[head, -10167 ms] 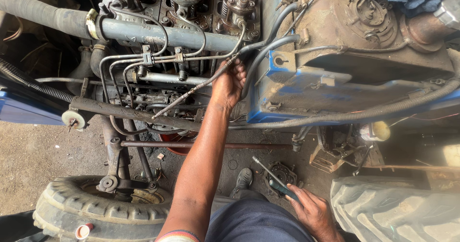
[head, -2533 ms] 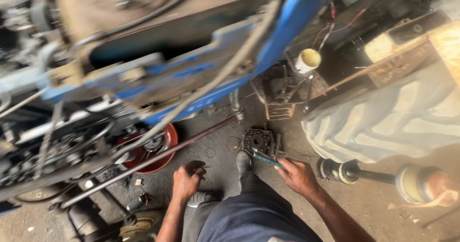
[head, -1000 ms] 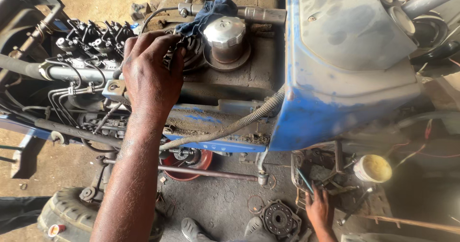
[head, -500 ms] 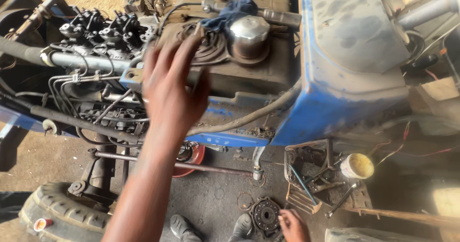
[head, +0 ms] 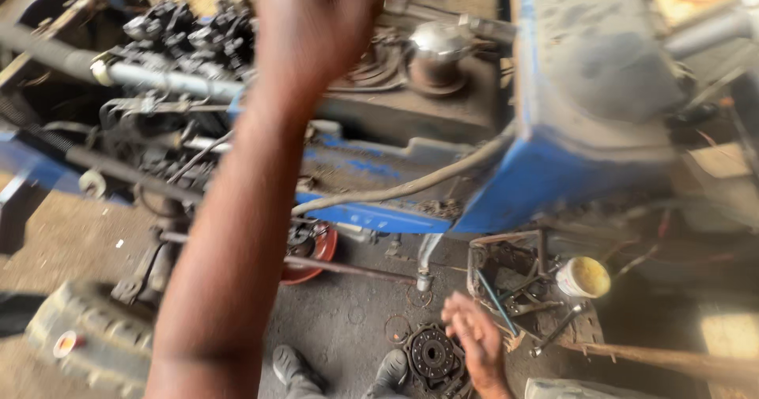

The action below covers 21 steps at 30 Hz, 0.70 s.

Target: The person uses a T-handle wrench to tighten bolts on a tractor engine. They briefly pick up a rag from a cardboard sheet on the ground and continue working on the engine while another person stands nearby holding cups.

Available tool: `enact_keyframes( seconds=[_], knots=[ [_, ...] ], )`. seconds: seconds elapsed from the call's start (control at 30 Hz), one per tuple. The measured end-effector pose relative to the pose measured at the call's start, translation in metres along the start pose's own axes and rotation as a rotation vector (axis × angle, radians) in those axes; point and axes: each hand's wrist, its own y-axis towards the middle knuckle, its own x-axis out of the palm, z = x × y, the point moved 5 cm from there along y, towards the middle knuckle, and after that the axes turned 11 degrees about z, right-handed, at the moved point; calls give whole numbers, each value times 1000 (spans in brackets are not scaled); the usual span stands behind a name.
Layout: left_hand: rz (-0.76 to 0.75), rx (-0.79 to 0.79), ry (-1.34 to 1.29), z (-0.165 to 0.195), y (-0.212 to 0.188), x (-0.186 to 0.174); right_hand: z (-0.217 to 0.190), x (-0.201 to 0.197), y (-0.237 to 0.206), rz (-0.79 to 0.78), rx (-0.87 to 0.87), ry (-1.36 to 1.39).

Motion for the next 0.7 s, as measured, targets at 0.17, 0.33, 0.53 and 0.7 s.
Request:
enact_keyframes(
  seconds=[0.17, 0.33, 0.53, 0.7],
  knots=[
    [-193, 34, 173, 101, -163, -17, -150, 60, -10, -427, -233, 867],
    [-44, -354, 17, 148, -285, -65, -171, 136, -34, -314, -171, 623],
    [508, -953, -434, 127, -419, -211, -129, 240, -153, -611, -115, 430],
    [983, -1094, -1057, 151, -502, -341, -89, 348, -348, -1104, -778, -80]
  ],
)
